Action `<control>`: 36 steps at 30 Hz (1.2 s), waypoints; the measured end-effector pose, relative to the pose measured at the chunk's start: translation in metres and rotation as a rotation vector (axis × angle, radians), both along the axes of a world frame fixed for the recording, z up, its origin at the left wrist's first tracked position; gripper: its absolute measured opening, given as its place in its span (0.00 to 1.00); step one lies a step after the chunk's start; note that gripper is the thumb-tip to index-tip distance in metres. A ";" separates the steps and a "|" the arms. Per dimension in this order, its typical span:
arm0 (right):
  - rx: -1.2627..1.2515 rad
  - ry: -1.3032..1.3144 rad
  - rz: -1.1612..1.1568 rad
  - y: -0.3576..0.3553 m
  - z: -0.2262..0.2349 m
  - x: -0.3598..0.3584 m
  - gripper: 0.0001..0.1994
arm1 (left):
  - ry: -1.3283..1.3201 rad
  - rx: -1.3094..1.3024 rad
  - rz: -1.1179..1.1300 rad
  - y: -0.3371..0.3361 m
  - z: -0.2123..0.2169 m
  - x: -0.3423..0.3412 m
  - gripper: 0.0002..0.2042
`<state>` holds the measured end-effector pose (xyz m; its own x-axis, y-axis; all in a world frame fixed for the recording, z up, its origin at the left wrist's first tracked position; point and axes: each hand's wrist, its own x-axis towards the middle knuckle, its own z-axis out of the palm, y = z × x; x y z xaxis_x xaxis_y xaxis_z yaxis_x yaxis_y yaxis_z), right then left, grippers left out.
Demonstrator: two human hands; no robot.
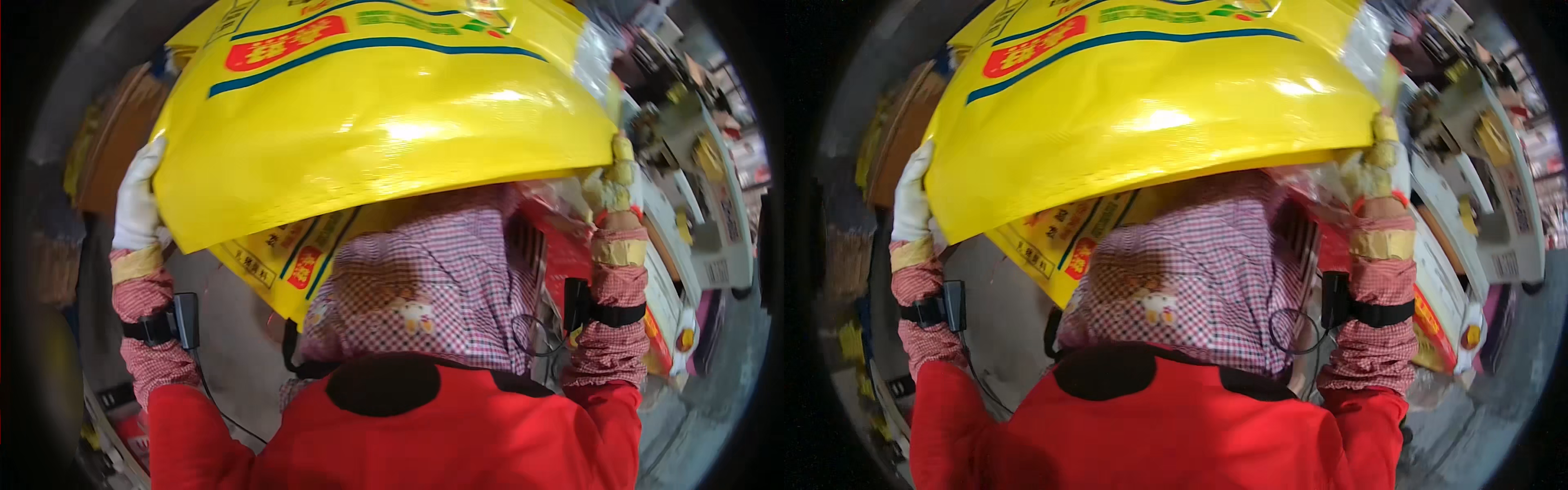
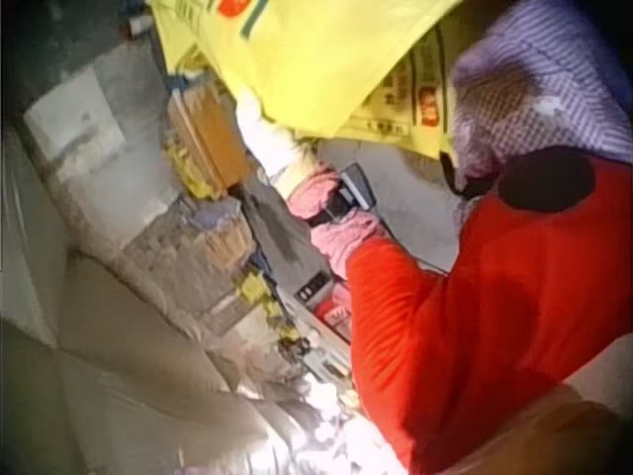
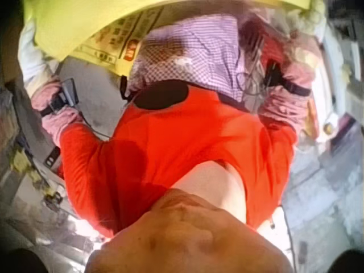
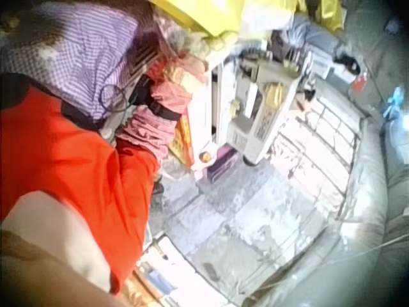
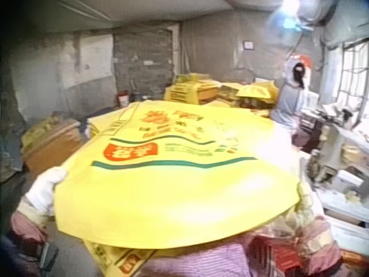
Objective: Stitching the edges of large yellow plastic woven bags using an industrial sewing machine.
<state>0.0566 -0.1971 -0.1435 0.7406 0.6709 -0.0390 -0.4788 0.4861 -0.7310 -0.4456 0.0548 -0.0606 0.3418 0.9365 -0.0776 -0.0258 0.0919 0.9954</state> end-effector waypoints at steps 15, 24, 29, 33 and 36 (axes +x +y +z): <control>-1.178 -0.931 0.343 0.196 -0.065 -0.219 0.35 | -0.322 -0.461 0.674 -0.125 -0.223 -0.213 0.18; -1.199 -0.709 0.522 0.191 -0.164 -0.187 0.22 | 0.121 -0.517 0.690 -0.172 -0.382 -0.234 0.16; -1.077 -1.230 0.749 0.170 -0.268 -0.132 0.18 | 0.133 -0.503 0.880 -0.204 -0.441 -0.207 0.16; -1.259 -0.848 0.642 0.166 -0.340 -0.099 0.17 | 0.417 -0.615 0.962 -0.226 -0.433 -0.175 0.13; -1.404 -0.899 0.695 0.168 -0.343 -0.102 0.19 | 0.717 -0.603 0.904 -0.232 -0.416 -0.165 0.14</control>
<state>-0.0456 -0.0288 -0.4868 0.4816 0.6584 -0.5784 0.4284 -0.7526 -0.5000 -0.6109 -0.1767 -0.4765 -0.6803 0.5661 -0.4655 0.2040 0.7563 0.6216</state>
